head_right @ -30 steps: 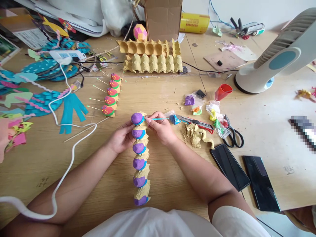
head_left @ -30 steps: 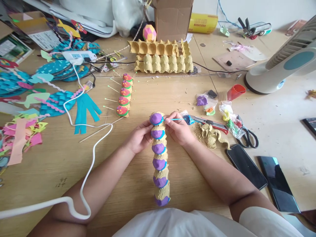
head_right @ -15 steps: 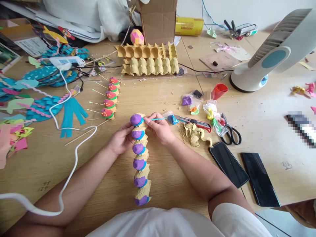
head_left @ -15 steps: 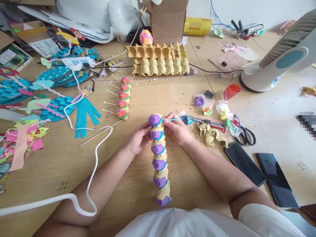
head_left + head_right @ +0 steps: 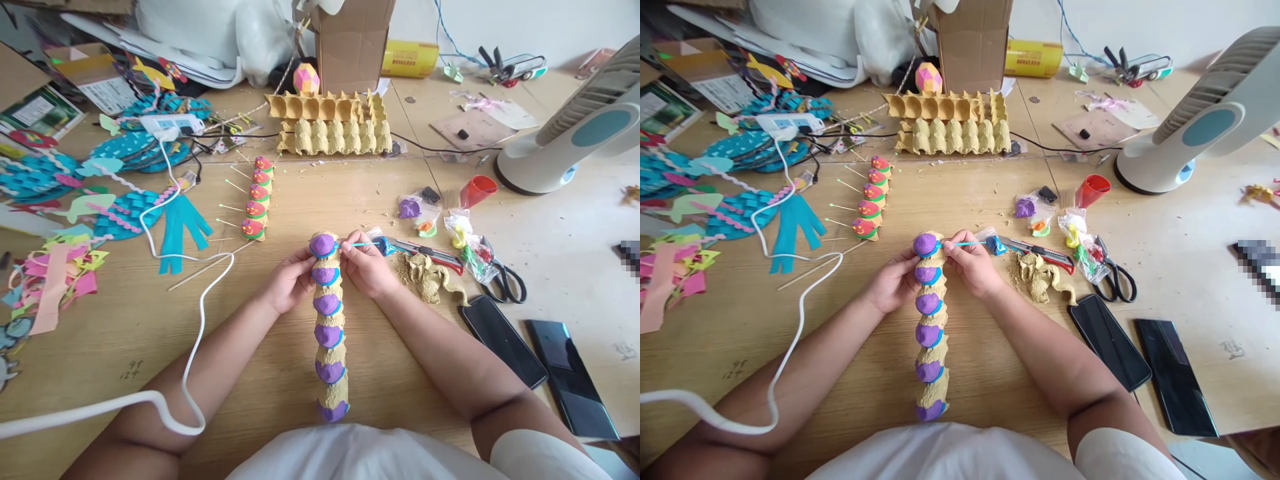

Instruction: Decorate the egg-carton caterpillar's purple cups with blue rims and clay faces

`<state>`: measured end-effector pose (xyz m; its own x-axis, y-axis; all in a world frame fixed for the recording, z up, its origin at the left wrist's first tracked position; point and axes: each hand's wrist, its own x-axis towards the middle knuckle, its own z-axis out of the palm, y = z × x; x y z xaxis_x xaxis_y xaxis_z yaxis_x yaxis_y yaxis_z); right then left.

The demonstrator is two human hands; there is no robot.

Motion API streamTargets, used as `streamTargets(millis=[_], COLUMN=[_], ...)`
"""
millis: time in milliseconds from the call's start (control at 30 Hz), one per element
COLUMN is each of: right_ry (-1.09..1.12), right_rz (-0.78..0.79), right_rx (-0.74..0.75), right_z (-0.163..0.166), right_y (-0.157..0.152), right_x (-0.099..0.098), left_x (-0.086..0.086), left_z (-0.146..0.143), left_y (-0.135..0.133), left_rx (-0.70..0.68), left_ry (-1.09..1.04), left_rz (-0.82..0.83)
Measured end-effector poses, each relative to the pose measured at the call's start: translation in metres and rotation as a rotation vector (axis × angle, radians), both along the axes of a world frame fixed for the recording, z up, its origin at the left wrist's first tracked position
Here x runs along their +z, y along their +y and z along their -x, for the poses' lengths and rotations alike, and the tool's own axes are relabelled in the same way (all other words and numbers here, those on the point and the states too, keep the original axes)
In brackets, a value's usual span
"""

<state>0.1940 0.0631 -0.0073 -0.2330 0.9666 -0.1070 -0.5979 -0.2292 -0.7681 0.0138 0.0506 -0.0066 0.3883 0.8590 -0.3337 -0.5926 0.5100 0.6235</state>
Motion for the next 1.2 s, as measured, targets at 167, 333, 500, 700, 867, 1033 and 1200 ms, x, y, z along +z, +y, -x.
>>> streamTargets(millis=[167,333,500,700,867,1033,1200], right_ry=[-0.01,-0.125,-0.265,-0.307,-0.335,-0.267,-0.303], right_rz=[-0.022,-0.155,-0.217,-0.249,-0.229,-0.227,-0.238], right_rx=[0.034,-0.002,-0.046,-0.091,-0.086,-0.055,-0.07], right_z=[-0.0038,-0.0045,-0.0051,-0.0053,-0.007,-0.0086,-0.0079], right_y=[-0.0008,-0.002,-0.0045,-0.0045,-0.003,-0.0033,-0.0038], right_x=[0.0002,-0.0013,0.001,0.0023,-0.0012,-0.0046,-0.003], left_x=[0.0008,0.0011,0.0018,-0.0009,-0.003,-0.0048,-0.0048], left_z=[-0.0011,-0.0027,-0.0046,-0.0056,-0.0058,-0.005,-0.0055], left_y=[-0.0003,0.0001,-0.0001,-0.0006,0.0,0.0006,0.0005], left_rx=[0.028,0.075,0.095,0.074,0.07,0.067,0.054], left_ry=[0.015,0.045,0.055,0.054,0.073,0.068,0.038], left_rz=[-0.021,-0.052,-0.055,-0.082,-0.069,-0.076,-0.062])
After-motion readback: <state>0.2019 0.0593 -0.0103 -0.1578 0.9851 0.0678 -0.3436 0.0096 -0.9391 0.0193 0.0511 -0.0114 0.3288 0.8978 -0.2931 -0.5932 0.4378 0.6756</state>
